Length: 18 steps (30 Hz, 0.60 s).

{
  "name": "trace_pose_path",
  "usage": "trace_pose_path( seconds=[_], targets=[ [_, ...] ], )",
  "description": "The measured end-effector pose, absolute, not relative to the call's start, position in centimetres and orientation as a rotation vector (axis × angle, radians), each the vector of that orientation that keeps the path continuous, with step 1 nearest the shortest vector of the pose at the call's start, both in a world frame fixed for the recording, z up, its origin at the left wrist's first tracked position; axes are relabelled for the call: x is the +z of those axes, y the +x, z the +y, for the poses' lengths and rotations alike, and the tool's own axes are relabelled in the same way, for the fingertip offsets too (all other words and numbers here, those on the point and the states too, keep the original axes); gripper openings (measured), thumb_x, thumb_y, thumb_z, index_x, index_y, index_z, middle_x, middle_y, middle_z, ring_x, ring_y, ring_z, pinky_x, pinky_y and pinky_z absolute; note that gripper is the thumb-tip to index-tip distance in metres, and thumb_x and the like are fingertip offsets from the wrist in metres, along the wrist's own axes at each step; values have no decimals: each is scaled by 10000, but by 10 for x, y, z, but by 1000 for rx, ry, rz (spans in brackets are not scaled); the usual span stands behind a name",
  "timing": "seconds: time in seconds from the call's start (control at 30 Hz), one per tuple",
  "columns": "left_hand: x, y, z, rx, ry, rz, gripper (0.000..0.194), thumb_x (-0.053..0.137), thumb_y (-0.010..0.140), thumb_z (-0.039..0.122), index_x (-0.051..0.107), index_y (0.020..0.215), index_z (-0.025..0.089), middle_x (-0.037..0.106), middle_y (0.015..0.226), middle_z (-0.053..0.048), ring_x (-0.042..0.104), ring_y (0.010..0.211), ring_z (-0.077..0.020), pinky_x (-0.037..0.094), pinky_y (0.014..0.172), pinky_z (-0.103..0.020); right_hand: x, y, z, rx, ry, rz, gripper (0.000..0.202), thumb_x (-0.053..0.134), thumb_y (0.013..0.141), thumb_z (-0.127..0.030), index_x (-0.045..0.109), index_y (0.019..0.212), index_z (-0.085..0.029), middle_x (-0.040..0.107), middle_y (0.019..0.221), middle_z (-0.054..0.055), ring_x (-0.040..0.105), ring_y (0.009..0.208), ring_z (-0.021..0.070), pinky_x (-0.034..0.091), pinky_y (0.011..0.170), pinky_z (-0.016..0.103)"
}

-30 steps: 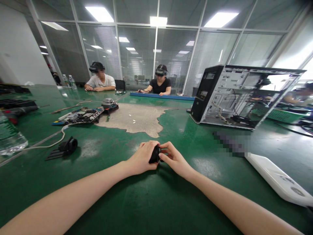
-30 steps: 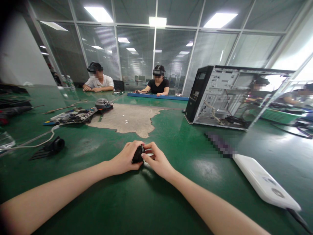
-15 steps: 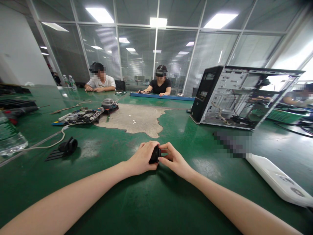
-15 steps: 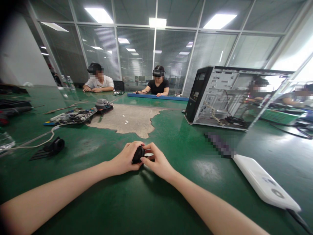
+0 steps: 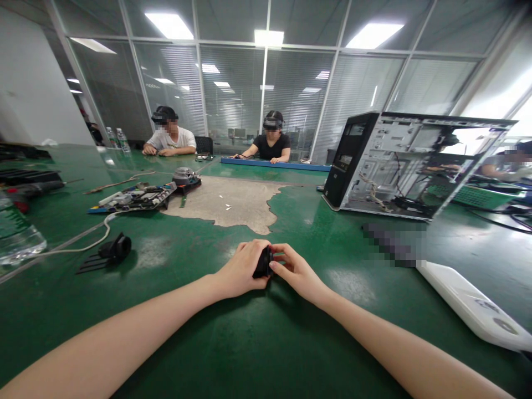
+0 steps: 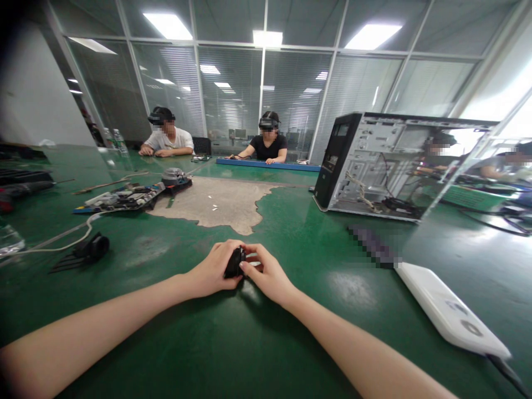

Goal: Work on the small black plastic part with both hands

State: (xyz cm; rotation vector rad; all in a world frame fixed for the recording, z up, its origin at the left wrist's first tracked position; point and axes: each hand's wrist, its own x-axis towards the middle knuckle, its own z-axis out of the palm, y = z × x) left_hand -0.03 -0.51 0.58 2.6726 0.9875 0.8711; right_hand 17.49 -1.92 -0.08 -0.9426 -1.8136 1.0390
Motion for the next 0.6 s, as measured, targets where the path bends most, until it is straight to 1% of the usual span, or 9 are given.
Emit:
trace_pose_path(
  seconds=[0.1,0.2,0.3,0.43,0.6],
  targets=[
    [7,0,-6,874,2672,987,556,587,649,207,316,1134,217,488,1092,-67,468,1021,-237,336,880,-401,-1,175,-20,1053,-908,-1825,244,529,794,-260,455,1024,-226,534,991,38,550,939,163,499,748,312],
    [7,-1,-6,876,2673,982,564,588,646,203,310,1137,218,487,1093,-64,467,1023,-233,329,888,-396,0,175,-20,1054,-867,-1817,230,558,775,-253,454,979,-229,528,979,29,543,955,167,497,729,298],
    [8,-1,-6,874,2678,974,566,587,650,201,305,1140,215,485,1092,-61,467,1022,-226,327,889,-388,0,175,-20,1062,-858,-1814,192,535,793,-254,454,965,-227,521,972,24,543,948,158,490,734,288],
    [7,-1,-6,875,2684,974,566,589,651,201,306,1141,212,483,1093,-60,466,1024,-225,330,887,-383,0,175,-21,1050,-882,-1816,184,507,813,-270,453,983,-225,519,974,25,547,936,152,485,739,284],
    [6,0,-5,877,2679,978,566,592,654,206,307,1143,212,488,1087,-59,467,1017,-226,333,881,-384,-2,175,-20,1045,-904,-1807,277,512,808,-252,421,1069,-229,501,1062,44,548,942,151,485,771,303]
  ],
)
